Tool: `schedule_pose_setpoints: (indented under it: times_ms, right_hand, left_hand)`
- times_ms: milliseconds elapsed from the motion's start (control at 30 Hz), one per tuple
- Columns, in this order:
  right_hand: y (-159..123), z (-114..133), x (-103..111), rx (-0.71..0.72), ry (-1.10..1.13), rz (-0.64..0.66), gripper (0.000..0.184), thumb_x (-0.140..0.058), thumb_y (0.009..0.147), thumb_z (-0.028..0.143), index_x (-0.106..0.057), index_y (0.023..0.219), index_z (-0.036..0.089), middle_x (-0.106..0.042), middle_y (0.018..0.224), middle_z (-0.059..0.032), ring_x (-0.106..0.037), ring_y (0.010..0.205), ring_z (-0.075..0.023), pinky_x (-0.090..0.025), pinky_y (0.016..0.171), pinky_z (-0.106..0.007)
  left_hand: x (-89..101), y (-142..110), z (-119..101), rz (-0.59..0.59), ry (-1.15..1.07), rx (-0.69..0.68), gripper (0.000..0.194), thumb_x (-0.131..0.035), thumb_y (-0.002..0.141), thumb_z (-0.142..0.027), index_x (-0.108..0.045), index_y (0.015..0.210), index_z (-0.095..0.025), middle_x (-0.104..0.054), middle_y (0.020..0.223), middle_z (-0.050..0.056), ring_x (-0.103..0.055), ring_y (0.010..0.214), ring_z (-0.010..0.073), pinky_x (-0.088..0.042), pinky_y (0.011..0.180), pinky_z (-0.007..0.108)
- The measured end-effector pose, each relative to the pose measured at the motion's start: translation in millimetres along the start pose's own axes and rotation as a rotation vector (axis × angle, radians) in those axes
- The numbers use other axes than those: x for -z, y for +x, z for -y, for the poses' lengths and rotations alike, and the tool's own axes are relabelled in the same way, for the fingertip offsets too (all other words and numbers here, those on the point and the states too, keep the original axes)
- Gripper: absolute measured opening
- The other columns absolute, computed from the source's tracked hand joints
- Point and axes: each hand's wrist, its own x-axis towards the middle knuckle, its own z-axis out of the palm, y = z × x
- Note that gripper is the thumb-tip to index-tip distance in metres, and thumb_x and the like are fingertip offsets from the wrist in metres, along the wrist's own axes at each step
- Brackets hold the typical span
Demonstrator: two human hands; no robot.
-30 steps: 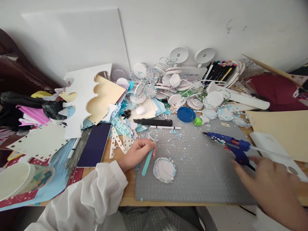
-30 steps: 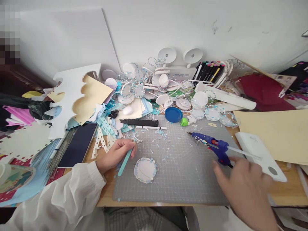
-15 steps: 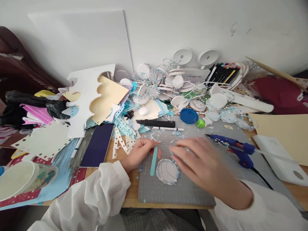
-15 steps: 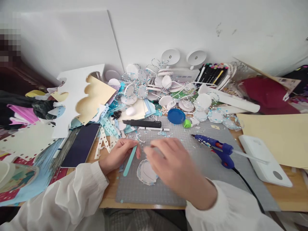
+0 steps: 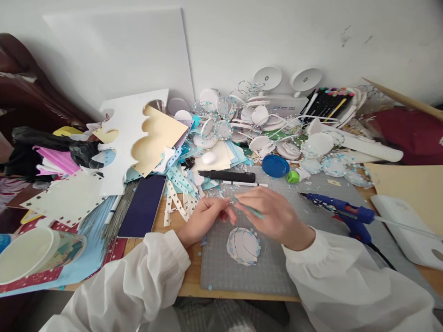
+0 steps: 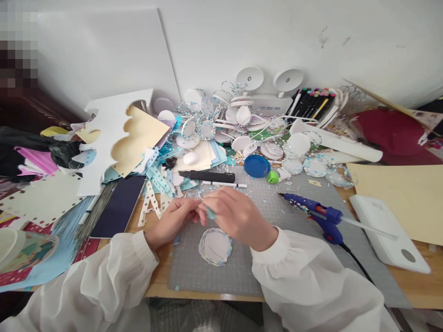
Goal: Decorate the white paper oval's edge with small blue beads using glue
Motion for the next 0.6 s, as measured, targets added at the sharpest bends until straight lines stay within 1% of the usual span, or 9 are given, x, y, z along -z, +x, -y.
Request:
schedule_pose_setpoints:
  times_ms: [33,100,167,267,333,433,467,533,600]
  right_hand:
    - [-7.4,-4.3,0.6,-0.074,0.038,-0.085,0.018,-0.055,0.088,0.009,-0.056,0.102,0.020,-0.070,0.089,-0.0051,-0.066,0.084,-0.0177,-0.055,0.073,-0.033]
    - [-23.3,-12.2,0.7,-0.243,0.060,-0.233,0.018,-0.059,0.085,0.010,-0.056,0.098,0.021,-0.070,0.086,-0.0043,-0.067,0.081,-0.0178,-0.055,0.071,-0.033]
    - [-38.1,-17.9,-1.0,-0.428,0.082,-0.333,0.012,-0.058,0.086,0.012,-0.056,0.093,0.021,-0.068,0.082,-0.0045,-0.067,0.075,-0.0181,-0.054,0.066,-0.032]
    - [-50.9,-20.0,-5.9,-0.684,0.253,-0.421,0.002,-0.056,0.089,0.021,-0.054,0.088,0.021,-0.062,0.071,-0.0018,-0.063,0.059,-0.0161,-0.052,0.055,-0.030]
    - [-51.3,-17.9,-8.6,-0.802,0.427,-0.437,0.007,-0.054,0.090,0.028,-0.052,0.087,0.022,-0.058,0.064,0.0007,-0.060,0.054,-0.0152,-0.051,0.053,-0.030]
    - [-45.7,-12.7,-9.9,-0.907,0.663,-0.412,0.013,-0.054,0.091,0.034,-0.051,0.084,0.023,-0.054,0.063,0.0019,-0.057,0.055,-0.0142,-0.050,0.054,-0.029]
    - [-44.1,-10.9,-9.6,-0.921,0.713,-0.407,0.014,-0.054,0.091,0.035,-0.050,0.084,0.023,-0.053,0.064,0.0022,-0.056,0.055,-0.0136,-0.049,0.054,-0.029]
    - [-42.7,-7.7,-8.2,-0.923,0.772,-0.409,0.014,-0.055,0.091,0.035,-0.051,0.084,0.023,-0.051,0.066,0.0029,-0.054,0.055,-0.0121,-0.047,0.053,-0.028]
    - [-43.3,-4.8,-6.2,-0.909,0.818,-0.405,0.013,-0.055,0.092,0.033,-0.051,0.084,0.023,-0.049,0.067,0.0033,-0.053,0.056,-0.0112,-0.046,0.053,-0.027]
  left_hand:
    - [-0.8,-1.4,-2.0,0.024,0.090,-0.011,0.047,-0.042,0.094,-0.038,-0.063,0.059,-0.013,-0.061,0.060,0.003,-0.049,0.060,0.0119,-0.040,0.064,0.025]
    - [-2.2,-4.7,-4.4,0.028,0.275,-0.070,0.045,-0.041,0.095,-0.035,-0.062,0.061,-0.014,-0.059,0.062,0.003,-0.049,0.060,0.0117,-0.039,0.063,0.024]
    - [-3.8,-8.0,-5.0,0.019,0.440,-0.150,0.035,-0.046,0.092,-0.031,-0.058,0.064,-0.014,-0.054,0.063,0.001,-0.048,0.062,0.0118,-0.037,0.061,0.024]
    - [-6.6,-11.6,-5.3,0.053,0.644,-0.217,0.013,-0.056,0.084,-0.025,-0.055,0.074,-0.015,-0.053,0.071,0.001,-0.049,0.067,0.0133,-0.038,0.062,0.025]
    - [-8.3,-12.6,-5.8,0.093,0.752,-0.228,0.007,-0.058,0.080,-0.021,-0.056,0.081,-0.016,-0.055,0.077,0.002,-0.050,0.072,0.0150,-0.039,0.065,0.026]
    - [-9.2,-12.2,-6.6,0.164,0.857,-0.241,0.003,-0.054,0.081,-0.017,-0.055,0.079,-0.016,-0.055,0.077,0.003,-0.050,0.074,0.0163,-0.039,0.068,0.028]
    - [-9.0,-11.8,-6.9,0.190,0.869,-0.247,0.006,-0.052,0.081,-0.015,-0.054,0.075,-0.016,-0.054,0.074,0.002,-0.049,0.073,0.0162,-0.039,0.068,0.028]
    - [-8.0,-11.1,-7.5,0.235,0.851,-0.266,0.011,-0.049,0.082,-0.012,-0.050,0.072,-0.017,-0.052,0.072,0.002,-0.048,0.072,0.0154,-0.038,0.067,0.027]
    - [-6.7,-10.8,-8.3,0.246,0.798,-0.278,0.012,-0.047,0.083,-0.012,-0.047,0.072,-0.017,-0.050,0.071,0.001,-0.047,0.070,0.0143,-0.037,0.065,0.026]
